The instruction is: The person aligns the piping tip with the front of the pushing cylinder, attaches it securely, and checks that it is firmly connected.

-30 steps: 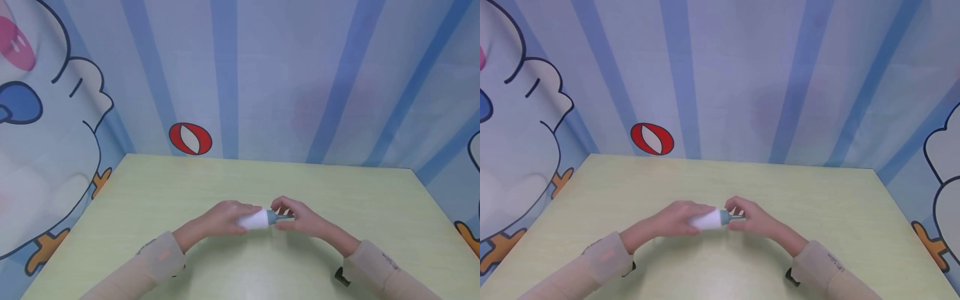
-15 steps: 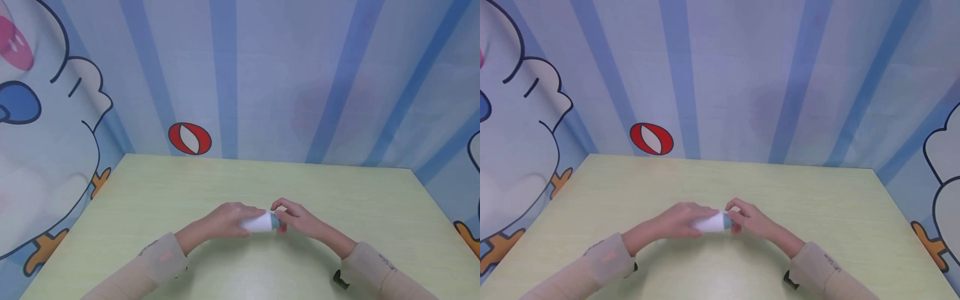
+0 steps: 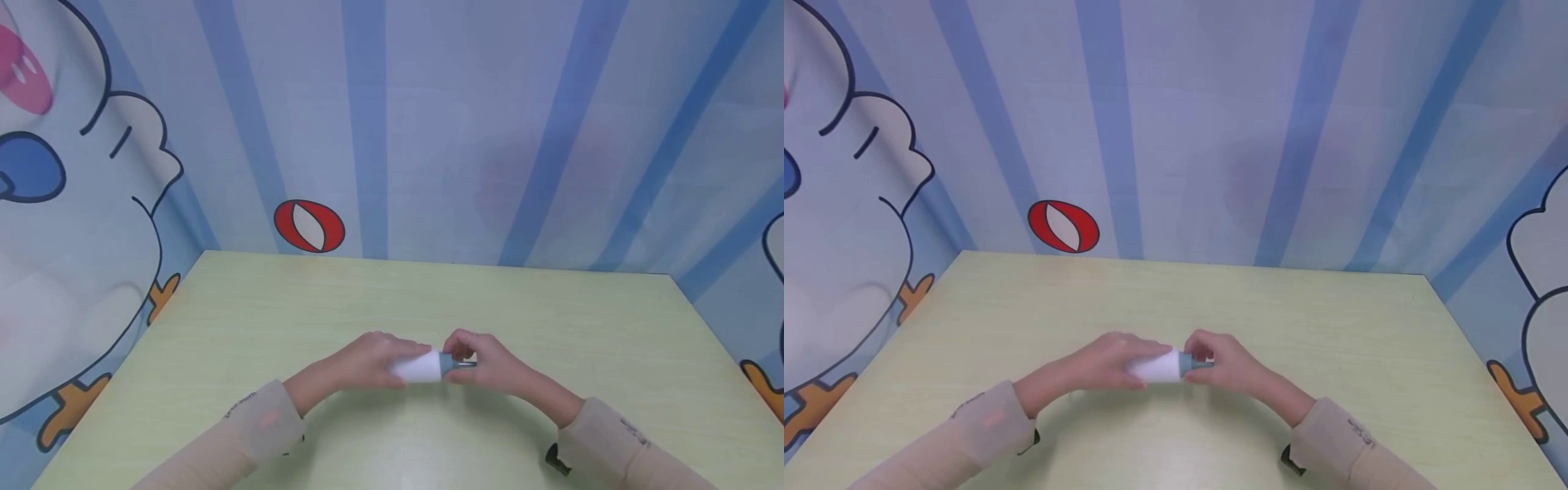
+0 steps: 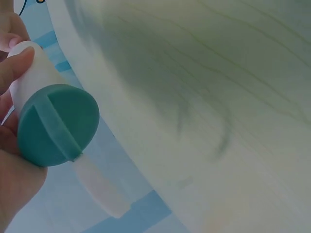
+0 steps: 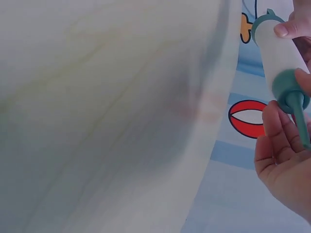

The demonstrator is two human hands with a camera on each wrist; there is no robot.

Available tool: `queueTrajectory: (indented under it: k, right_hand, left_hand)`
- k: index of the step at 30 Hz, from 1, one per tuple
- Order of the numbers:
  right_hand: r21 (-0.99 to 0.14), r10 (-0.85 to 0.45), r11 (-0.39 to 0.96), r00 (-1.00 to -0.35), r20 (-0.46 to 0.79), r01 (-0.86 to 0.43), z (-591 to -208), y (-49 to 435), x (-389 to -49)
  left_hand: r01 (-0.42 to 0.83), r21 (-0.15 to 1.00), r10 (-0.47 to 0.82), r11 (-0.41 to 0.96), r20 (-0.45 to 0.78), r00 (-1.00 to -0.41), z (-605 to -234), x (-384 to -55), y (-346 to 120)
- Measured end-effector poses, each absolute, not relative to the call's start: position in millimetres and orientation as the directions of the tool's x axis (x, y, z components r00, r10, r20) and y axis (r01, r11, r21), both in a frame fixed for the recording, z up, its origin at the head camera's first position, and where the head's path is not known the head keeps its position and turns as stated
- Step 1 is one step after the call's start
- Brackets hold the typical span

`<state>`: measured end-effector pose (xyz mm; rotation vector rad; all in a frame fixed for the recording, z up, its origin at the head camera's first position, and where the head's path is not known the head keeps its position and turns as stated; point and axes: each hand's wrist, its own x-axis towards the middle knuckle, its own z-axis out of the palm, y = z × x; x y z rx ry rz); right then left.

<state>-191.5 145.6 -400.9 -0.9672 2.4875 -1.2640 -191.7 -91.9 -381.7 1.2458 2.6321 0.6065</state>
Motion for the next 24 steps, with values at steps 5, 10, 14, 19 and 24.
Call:
queueTrajectory:
  k: [5,10,14,19,24]
  right_hand:
    - [-0.854,-0.600,0.385,-0.798,0.057,-0.351,-403,146,-189]
    - [-0.912,-0.578,0.341,-0.816,-0.013,-0.227,-406,146,-185]
    - [-0.938,-0.549,0.317,-0.833,-0.061,-0.140,-406,145,-180]
    - [-0.951,-0.539,0.301,-0.835,-0.109,-0.070,-411,144,-174]
    - [-0.929,-0.550,0.360,-0.824,-0.135,-0.088,-420,141,-177]
  left_hand:
    - [0.708,0.419,0.776,0.569,0.010,-0.631,-382,-187,-90]
    - [0.720,0.396,0.785,0.570,-0.006,-0.619,-384,-182,-88]
    - [0.732,0.379,0.791,0.566,0.001,-0.612,-385,-178,-87]
    - [0.759,0.353,0.807,0.547,0.017,-0.590,-389,-173,-87]
    - [0.757,0.337,0.804,0.560,0.001,-0.595,-395,-177,-90]
